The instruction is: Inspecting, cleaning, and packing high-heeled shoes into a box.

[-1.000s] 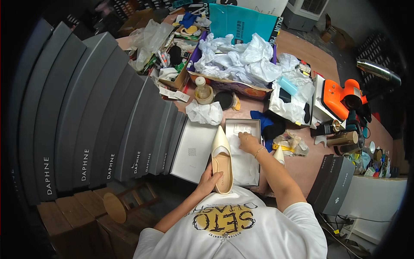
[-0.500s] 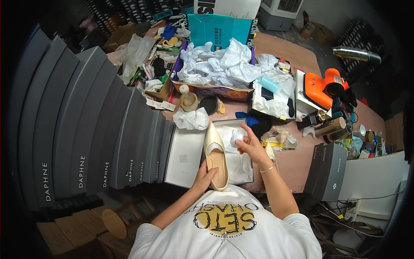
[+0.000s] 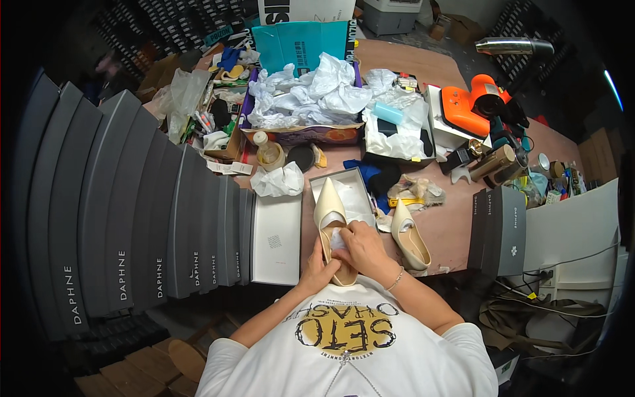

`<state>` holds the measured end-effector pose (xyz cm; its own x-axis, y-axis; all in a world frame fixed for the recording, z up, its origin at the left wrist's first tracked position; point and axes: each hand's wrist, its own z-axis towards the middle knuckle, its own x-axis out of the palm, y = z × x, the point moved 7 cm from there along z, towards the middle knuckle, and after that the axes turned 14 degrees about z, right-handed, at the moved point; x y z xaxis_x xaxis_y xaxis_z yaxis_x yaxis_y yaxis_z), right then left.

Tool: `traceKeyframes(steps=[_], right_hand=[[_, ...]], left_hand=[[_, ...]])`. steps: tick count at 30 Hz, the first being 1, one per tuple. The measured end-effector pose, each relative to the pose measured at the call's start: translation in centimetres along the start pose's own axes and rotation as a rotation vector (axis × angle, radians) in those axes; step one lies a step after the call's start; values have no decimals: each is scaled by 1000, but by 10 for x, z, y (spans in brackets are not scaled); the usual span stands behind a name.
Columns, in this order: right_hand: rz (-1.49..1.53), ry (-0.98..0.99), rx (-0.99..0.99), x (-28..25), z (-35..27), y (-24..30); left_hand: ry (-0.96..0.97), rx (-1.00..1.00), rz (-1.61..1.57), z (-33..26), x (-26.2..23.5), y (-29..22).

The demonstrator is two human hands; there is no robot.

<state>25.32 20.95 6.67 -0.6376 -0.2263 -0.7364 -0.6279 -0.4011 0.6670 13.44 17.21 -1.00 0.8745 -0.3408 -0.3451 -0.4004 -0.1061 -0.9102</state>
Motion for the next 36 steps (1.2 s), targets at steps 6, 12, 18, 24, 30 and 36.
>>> traceKeyframes(steps=[6,12,18,24,30,36], right_hand=[[100,-130,323,21,16,-40],[-125,33,85,30,-8,-36],[-56,-392,53,-13,6,-39],[489,-191,247,-7,13,-77],[372,-251,307,27,23,-88],[528,-267,41,-8,-31,-69]], left_hand=[[47,-10,44,2,12,12],[91,-53,32,3,10,11],[91,12,-31,9,15,15],[310,-50,-109,9,15,-5],[208,-128,-249,0,19,10],[79,-304,-478,-2,-36,21]])
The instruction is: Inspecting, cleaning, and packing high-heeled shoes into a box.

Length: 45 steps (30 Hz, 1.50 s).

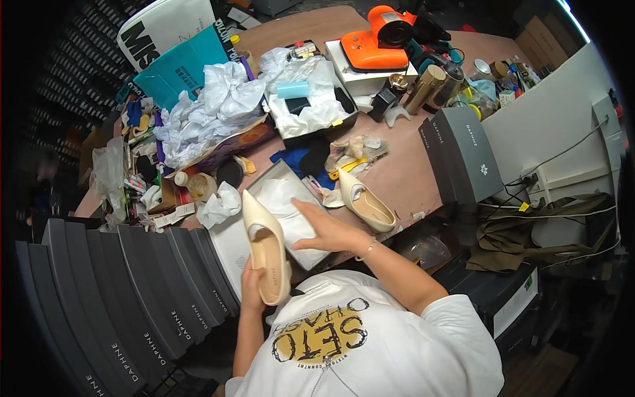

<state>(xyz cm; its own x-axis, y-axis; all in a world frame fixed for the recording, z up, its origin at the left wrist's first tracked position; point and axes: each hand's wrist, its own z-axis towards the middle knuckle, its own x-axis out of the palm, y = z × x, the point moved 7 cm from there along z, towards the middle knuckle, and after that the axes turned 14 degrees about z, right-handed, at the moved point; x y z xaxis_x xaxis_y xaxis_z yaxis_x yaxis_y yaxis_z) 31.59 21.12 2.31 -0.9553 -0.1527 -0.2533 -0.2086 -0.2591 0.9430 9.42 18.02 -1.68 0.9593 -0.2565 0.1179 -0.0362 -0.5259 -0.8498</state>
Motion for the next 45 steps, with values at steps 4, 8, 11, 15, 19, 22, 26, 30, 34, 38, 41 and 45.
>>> traceKeyframes(steps=[4,8,11,15,19,22,26,30,34,38,41,45], right_hand=[[-809,55,667,-90,-65,-51],[-875,212,782,-88,-103,-117],[-846,225,800,-82,-88,-109],[-905,244,701,-92,-96,-125],[-647,-20,450,-127,-83,-63],[289,22,633,-113,-57,-29],[1235,199,705,0,-29,-11],[1358,301,631,50,-12,-2],[1311,366,700,54,-14,-27],[1353,359,696,53,-8,-28],[1388,338,719,54,-6,-33],[1409,316,708,50,-6,-43]], left_hand=[[-94,-137,148,26,-100,52],[-420,-113,1312,38,-135,20],[-300,-133,1463,41,-100,19],[-474,-388,1384,49,-129,56],[-386,-124,1111,39,-153,67],[-126,-2,422,20,-100,17],[243,129,-145,2,5,-61],[261,267,-162,-8,19,-66],[245,252,-38,-4,9,-62],[206,259,3,7,8,-59],[248,231,49,18,8,-56],[258,205,82,29,12,-51]])
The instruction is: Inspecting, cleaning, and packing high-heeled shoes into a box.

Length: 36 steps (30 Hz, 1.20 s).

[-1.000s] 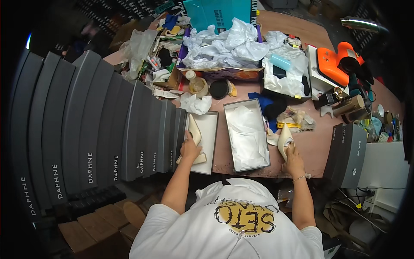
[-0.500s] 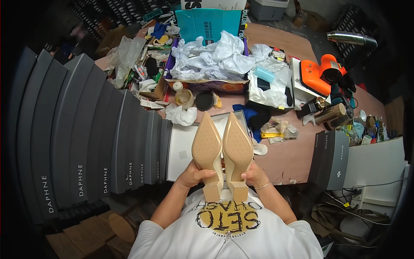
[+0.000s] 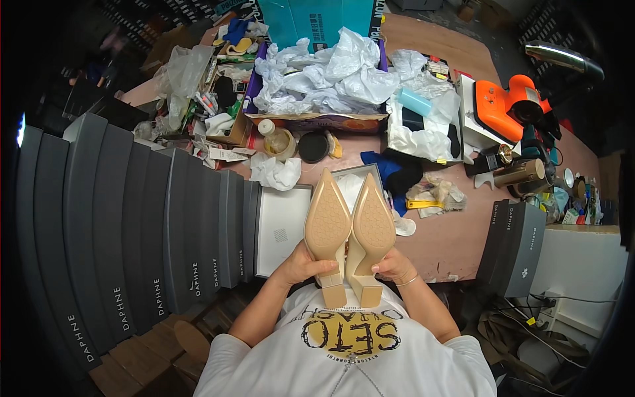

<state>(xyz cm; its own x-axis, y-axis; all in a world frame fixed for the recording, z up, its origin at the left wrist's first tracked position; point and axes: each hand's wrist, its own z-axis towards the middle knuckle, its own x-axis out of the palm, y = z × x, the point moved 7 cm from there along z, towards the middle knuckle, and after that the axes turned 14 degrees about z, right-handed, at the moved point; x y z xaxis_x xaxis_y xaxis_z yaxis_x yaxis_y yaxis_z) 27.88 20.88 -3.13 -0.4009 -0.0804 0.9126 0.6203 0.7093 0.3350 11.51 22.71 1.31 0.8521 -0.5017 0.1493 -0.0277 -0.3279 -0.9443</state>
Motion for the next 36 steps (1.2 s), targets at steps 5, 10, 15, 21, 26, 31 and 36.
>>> traceKeyframes(steps=[5,10,15,21,26,31,36], right_hand=[[34,8,4,0,-1,4],[27,-37,-48,-5,-3,3],[35,-112,-31,-6,-8,0],[54,-113,-34,0,-15,-14],[69,-111,-1,6,-22,-25],[-795,-342,-281,5,-3,15],[-157,-319,-140,21,10,-9]], left_hand=[[-24,3,26,5,3,2],[-111,29,1,5,1,2],[-93,-5,-96,3,4,2],[-137,-33,-183,-12,10,9],[-178,-40,-204,-22,13,14],[-154,-161,-122,-36,-12,0],[156,-399,-232,-56,24,17]])
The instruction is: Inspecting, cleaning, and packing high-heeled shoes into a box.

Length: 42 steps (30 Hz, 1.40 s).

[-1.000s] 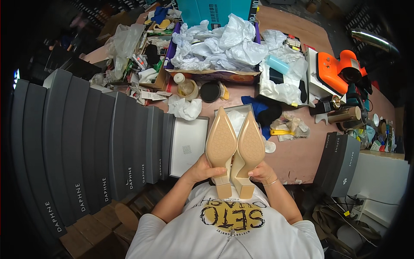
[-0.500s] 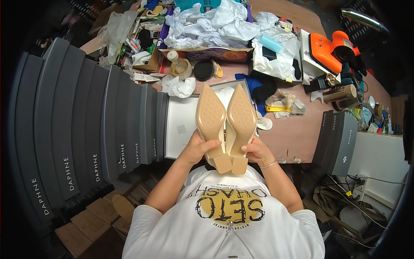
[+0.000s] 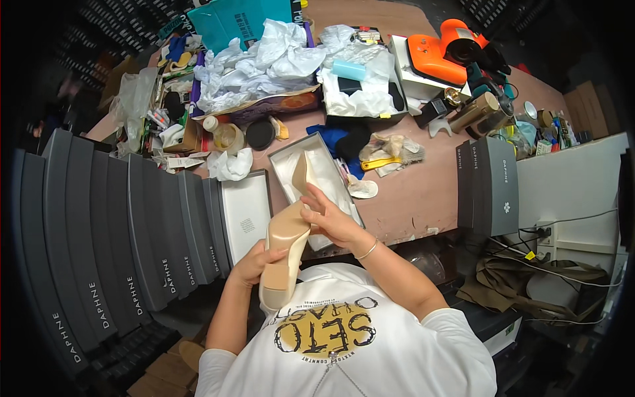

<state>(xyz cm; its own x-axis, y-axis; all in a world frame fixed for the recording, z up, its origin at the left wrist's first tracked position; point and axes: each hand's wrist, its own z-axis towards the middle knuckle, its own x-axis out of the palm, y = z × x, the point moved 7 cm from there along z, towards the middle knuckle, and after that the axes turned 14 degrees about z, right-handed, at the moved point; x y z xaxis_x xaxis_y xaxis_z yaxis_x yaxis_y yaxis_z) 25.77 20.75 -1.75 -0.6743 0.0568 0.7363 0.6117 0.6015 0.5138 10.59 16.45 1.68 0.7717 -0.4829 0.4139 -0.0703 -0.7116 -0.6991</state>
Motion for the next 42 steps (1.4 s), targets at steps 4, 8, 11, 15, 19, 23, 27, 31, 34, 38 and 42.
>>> traceKeyframes(steps=[4,8,11,15,19,23,27,31,34,38,42], right_hand=[[220,-79,42,-17,-18,-21],[201,-230,-36,-44,-47,-14],[5,-136,84,-57,-54,-16],[-1108,-339,-371,-139,-31,59],[-1772,-241,-622,-143,1,59],[-1850,-287,-539,-163,24,46],[-1147,-445,-405,-201,21,54],[-1343,-415,-365,-195,6,38],[-1145,-643,-449,-195,-13,37],[-905,-731,-285,-260,-26,4],[-1028,-732,-165,-261,-21,-15]], left_hand=[[-345,210,232,-8,2,11],[-439,438,720,-48,37,-38],[-412,351,1059,-40,40,-29],[-471,309,1000,-23,40,-34],[-269,272,833,-17,22,-56],[76,165,552,-11,25,-74],[48,140,262,9,14,-37],[82,197,276,9,14,-31],[59,216,302,1,15,-35],[37,230,287,-2,10,-31],[54,186,290,5,14,-33]])
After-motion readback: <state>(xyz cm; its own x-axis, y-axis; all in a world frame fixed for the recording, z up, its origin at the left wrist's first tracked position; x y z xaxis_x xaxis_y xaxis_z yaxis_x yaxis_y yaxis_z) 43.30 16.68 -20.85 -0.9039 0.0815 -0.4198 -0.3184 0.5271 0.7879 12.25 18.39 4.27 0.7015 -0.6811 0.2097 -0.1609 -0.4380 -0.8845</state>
